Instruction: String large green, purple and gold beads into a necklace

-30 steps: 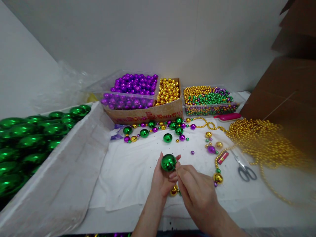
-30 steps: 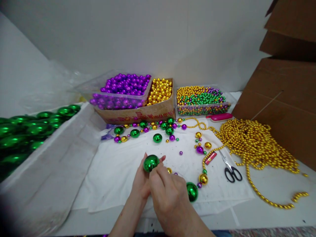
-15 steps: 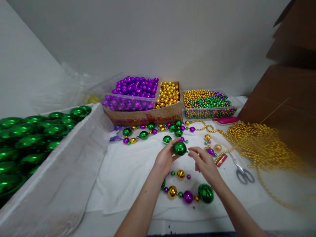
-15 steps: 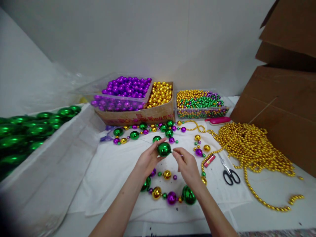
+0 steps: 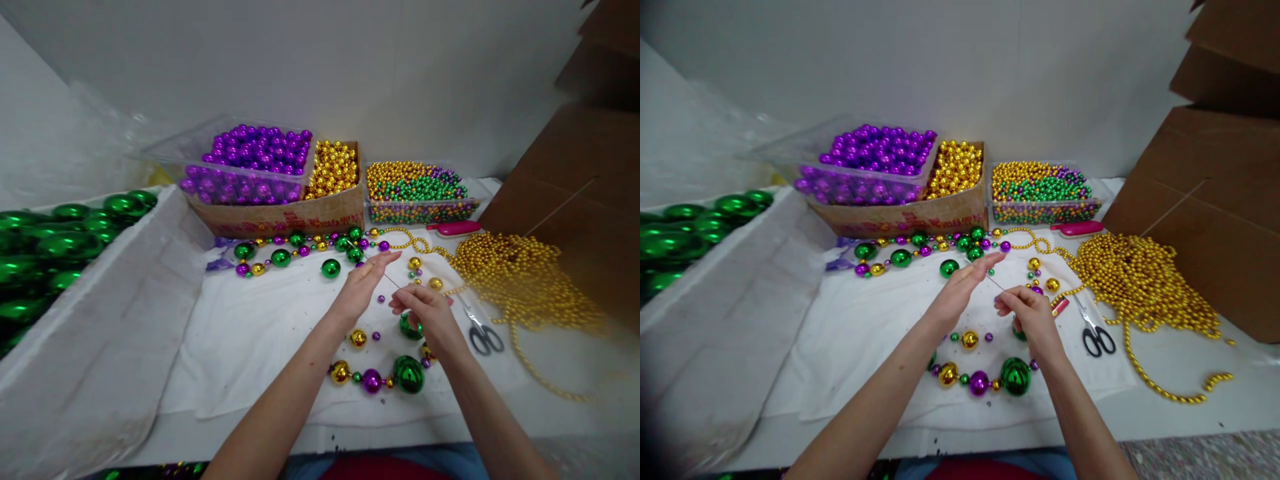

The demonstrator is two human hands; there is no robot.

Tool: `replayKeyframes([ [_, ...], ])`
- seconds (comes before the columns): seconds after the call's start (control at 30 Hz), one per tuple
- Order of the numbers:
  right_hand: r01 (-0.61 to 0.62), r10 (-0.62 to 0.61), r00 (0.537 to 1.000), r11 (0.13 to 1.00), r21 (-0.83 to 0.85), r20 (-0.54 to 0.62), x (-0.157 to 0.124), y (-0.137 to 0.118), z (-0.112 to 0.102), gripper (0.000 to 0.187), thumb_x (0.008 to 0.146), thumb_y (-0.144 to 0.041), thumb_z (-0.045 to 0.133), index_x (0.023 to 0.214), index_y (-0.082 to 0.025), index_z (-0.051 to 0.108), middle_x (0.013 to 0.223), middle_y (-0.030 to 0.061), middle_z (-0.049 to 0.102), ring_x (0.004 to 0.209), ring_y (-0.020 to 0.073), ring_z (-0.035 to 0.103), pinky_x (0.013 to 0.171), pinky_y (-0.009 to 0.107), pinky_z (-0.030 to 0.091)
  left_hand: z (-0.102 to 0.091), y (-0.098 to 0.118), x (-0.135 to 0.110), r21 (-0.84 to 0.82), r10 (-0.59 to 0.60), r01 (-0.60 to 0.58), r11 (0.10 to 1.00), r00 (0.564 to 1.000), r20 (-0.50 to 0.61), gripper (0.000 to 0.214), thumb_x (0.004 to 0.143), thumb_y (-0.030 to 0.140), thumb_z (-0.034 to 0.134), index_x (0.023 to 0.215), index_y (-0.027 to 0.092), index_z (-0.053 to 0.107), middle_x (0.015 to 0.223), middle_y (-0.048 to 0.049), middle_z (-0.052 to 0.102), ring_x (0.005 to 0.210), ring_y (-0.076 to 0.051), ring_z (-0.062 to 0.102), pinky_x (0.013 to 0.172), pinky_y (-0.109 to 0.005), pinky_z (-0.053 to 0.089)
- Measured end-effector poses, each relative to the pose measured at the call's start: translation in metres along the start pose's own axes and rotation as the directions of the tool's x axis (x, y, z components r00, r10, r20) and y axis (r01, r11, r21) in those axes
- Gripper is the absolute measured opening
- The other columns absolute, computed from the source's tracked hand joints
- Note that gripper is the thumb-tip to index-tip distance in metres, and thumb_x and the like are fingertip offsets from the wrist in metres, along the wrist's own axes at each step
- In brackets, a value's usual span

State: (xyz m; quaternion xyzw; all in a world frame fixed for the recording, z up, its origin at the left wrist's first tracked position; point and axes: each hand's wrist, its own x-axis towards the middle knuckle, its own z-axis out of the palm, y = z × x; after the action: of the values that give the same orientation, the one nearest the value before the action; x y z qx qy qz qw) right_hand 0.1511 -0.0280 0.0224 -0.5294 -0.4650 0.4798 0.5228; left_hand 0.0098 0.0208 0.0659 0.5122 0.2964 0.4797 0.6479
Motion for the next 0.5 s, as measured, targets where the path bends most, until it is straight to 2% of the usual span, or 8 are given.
replayKeyframes([
  [0.13,-0.034,0.045,0.997,0.983,0.182,-0.056,0.001,-0.007,-0.006,0.033,0.076,-0.047,0.064,0.081,-0.014,0.063,0.055,-0.0022,0.057,0.035,0.0035,0.032,0.033,0.017,0.02,-0.011,-0.001,-0.003,0.084,-0.078,0.071,0.994,0.994,0.078,0.034,0.091,0.04,0.049,0.117,0.025,0.065,0.134,-0.0072,0.055,0.121,-0.026,0.047,0.101,-0.04,0.033],
  [0.2,-0.013,0.031,0.997,0.971,0.238,-0.074,0.001,-0.017,-0.01,0.031,0.076,-0.045,0.065,0.082,-0.015,0.063,0.056,-0.0024,0.057,0.035,0.0019,0.027,0.033,0.017,0.015,-0.022,-0.007,-0.012,0.171,-0.131,0.106,0.979,0.981,0.143,0.044,0.091,0.041,0.049,0.133,0.028,0.051,0.139,-0.0077,0.05,0.121,-0.025,0.048,0.101,-0.041,0.034],
  [0.27,0.013,0.01,0.996,0.962,0.274,-0.084,0.0,-0.031,-0.013,0.027,0.078,-0.042,0.065,0.083,-0.016,0.064,0.057,-0.0022,0.059,0.035,0.0014,0.027,0.034,0.017,0.014,-0.035,-0.018,-0.024,0.333,-0.212,0.146,0.932,0.962,0.17,0.061,0.086,0.039,0.057,0.142,0.028,0.036,0.14,-0.0093,0.048,0.122,-0.025,0.047,0.101,-0.04,0.035],
  [0.3,0.03,-0.004,0.996,0.956,0.292,-0.089,0.0,-0.038,-0.014,0.025,0.079,-0.041,0.065,0.083,-0.016,0.064,0.057,-0.0021,0.059,0.036,0.0014,0.028,0.035,0.017,0.013,-0.041,-0.025,-0.032,0.446,-0.254,0.16,0.88,0.954,0.158,0.07,0.081,0.037,0.062,0.144,0.027,0.033,0.138,-0.0105,0.05,0.122,-0.025,0.047,0.101,-0.04,0.036],
  [0.37,0.076,-0.043,0.994,0.939,0.336,-0.105,-0.001,-0.052,-0.017,0.02,0.081,-0.037,0.064,0.082,-0.017,0.064,0.056,-0.0022,0.058,0.036,0.0016,0.029,0.035,0.018,0.013,-0.051,-0.041,-0.047,0.689,-0.309,0.163,0.706,0.946,0.093,0.076,0.073,0.036,0.071,0.14,0.023,0.039,0.132,-0.0115,0.054,0.12,-0.027,0.048,0.1,-0.04,0.036],
  [0.43,0.141,-0.094,0.986,0.912,0.386,-0.137,-0.001,-0.065,-0.019,0.016,0.083,-0.033,0.063,0.08,-0.018,0.063,0.055,-0.0027,0.057,0.036,0.0019,0.028,0.036,0.018,0.013,-0.056,-0.055,-0.06,0.862,-0.321,0.11,0.494,0.945,0.064,0.068,0.069,0.035,0.073,0.131,0.021,0.048,0.124,-0.0109,0.057,0.114,-0.028,0.05,0.098,-0.041,0.036],
  [0.5,0.215,-0.146,0.97,0.89,0.402,-0.195,-0.001,-0.075,-0.022,0.013,0.085,-0.031,0.06,0.08,-0.019,0.062,0.054,-0.0039,0.054,0.037,0.003,0.029,0.036,0.019,0.015,-0.058,-0.063,-0.069,0.95,-0.318,0.029,0.311,0.945,0.075,0.052,0.071,0.033,0.07,0.119,0.02,0.055,0.116,-0.0095,0.06,0.109,-0.028,0.051,0.095,-0.041,0.037],
])
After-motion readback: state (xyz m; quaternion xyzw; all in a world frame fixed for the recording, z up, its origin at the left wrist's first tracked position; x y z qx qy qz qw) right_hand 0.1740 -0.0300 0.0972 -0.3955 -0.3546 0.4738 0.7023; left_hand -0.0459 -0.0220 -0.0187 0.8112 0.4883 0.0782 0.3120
